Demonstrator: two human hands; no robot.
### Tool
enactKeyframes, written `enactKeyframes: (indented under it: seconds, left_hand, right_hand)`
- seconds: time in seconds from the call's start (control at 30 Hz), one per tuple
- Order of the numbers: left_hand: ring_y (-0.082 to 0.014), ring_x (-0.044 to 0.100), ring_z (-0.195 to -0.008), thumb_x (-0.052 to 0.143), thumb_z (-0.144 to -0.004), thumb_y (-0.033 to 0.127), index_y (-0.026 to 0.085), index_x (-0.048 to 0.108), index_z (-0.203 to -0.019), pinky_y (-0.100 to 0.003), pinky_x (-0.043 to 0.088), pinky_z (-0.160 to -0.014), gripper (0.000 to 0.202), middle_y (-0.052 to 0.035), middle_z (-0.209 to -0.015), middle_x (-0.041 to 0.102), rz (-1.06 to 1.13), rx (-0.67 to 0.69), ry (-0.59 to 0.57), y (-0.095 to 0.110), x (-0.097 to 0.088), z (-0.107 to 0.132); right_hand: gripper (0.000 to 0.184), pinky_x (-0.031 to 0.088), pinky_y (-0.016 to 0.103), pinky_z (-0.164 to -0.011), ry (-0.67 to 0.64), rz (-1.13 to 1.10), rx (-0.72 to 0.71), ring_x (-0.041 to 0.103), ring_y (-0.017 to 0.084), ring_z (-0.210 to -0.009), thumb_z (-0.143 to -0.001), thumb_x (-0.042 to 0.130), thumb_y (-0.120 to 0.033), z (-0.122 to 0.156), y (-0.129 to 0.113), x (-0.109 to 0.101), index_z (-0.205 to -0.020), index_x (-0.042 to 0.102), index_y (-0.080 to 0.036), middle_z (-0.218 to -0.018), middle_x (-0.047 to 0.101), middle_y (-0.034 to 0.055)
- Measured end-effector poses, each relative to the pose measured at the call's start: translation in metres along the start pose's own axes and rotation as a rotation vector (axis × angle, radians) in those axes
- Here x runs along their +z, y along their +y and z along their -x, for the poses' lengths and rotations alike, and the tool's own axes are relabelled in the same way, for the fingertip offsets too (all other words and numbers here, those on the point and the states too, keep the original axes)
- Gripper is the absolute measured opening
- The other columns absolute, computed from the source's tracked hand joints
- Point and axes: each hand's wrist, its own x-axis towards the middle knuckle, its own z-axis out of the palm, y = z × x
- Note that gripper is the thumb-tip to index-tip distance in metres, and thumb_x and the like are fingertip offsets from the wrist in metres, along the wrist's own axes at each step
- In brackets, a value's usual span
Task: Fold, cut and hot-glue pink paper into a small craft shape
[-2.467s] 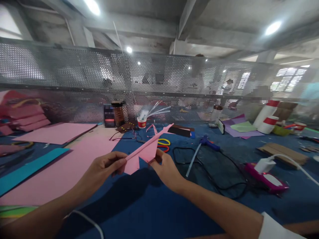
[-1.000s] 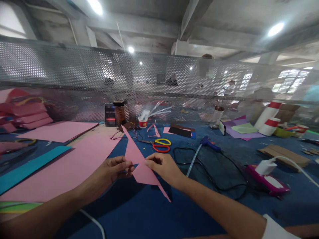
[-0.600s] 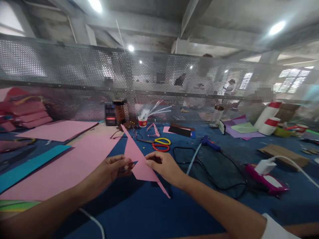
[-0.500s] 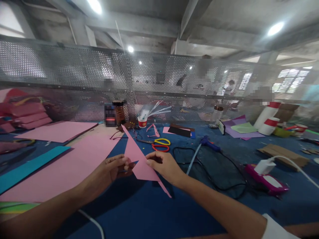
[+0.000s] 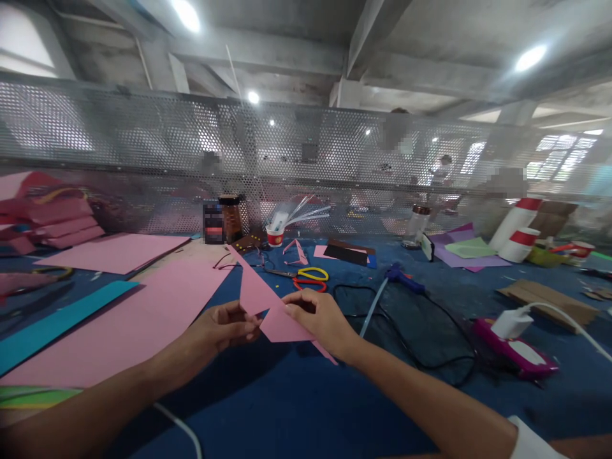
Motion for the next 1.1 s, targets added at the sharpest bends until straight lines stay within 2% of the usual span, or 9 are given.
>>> enactKeyframes:
  seconds: [0.17,0.3,0.5,0.7,0.93,1.1]
  left_hand:
    - [-0.0188,0.062,-0.091,0.077,-0.078,0.03,0.018,0.071,-0.094,-0.031,0.049,-0.085,0.021,-0.0056,-0.095,0.07,-0.052,-0.023,-0.013,0.0,0.002,0.002]
    - [-0.018,0.061,-0.083,0.075,-0.08,0.035,0.016,0.07,-0.083,-0.031,0.049,-0.082,0.019,-0.0052,-0.087,0.069,-0.039,0.006,-0.006,-0.001,0.002,0.0]
    - [-0.0146,0.054,-0.074,0.071,-0.083,0.036,0.016,0.071,-0.086,-0.029,0.046,-0.075,0.02,-0.0034,-0.081,0.065,-0.104,0.05,-0.023,-0.002,0.001,0.0]
    - [-0.0141,0.051,-0.071,0.071,-0.082,0.038,0.016,0.07,-0.084,-0.029,0.045,-0.074,0.021,-0.0022,-0.079,0.063,-0.105,0.069,-0.041,0.001,0.003,0.002]
    - [-0.0198,0.061,-0.083,0.073,-0.08,0.039,0.017,0.074,-0.093,-0.032,0.048,-0.083,0.026,-0.0071,-0.091,0.071,-0.127,0.09,0.041,0.006,0.004,0.003]
    - [-0.0231,0.066,-0.088,0.078,-0.074,0.039,0.019,0.076,-0.092,-0.032,0.05,-0.081,0.027,-0.0066,-0.093,0.076,-0.099,0.101,0.147,0.007,0.002,0.001]
  right_hand:
    - [0.019,0.049,0.026,-0.08,0.005,0.034,-0.026,0.066,0.018,-0.092,-0.089,0.062,-0.028,0.001,0.001,0.001,-0.101,0.075,-0.02,-0.099,0.074,0.0027]
    - [0.018,0.049,0.025,-0.079,0.003,0.058,-0.05,0.065,0.017,-0.09,-0.089,0.063,-0.029,0.001,0.003,0.001,-0.1,0.075,-0.02,-0.097,0.073,0.0022]
    - [0.016,0.049,0.024,-0.079,0.001,0.109,-0.077,0.065,0.016,-0.088,-0.09,0.063,-0.026,0.001,0.003,0.003,-0.099,0.076,-0.021,-0.094,0.072,0.0011]
    - [0.015,0.048,0.025,-0.079,-0.008,0.12,-0.101,0.065,0.016,-0.089,-0.09,0.062,-0.026,0.002,0.006,0.003,-0.099,0.074,-0.022,-0.095,0.072,0.001]
    - [0.016,0.047,0.028,-0.084,0.019,0.178,-0.188,0.064,0.017,-0.092,-0.093,0.059,-0.022,0.006,0.003,0.002,-0.101,0.073,-0.024,-0.097,0.07,0.0012]
    - [0.017,0.047,0.028,-0.083,0.004,0.231,-0.239,0.063,0.016,-0.089,-0.093,0.059,-0.019,0.008,0.001,0.005,-0.101,0.073,-0.025,-0.094,0.069,0.0011]
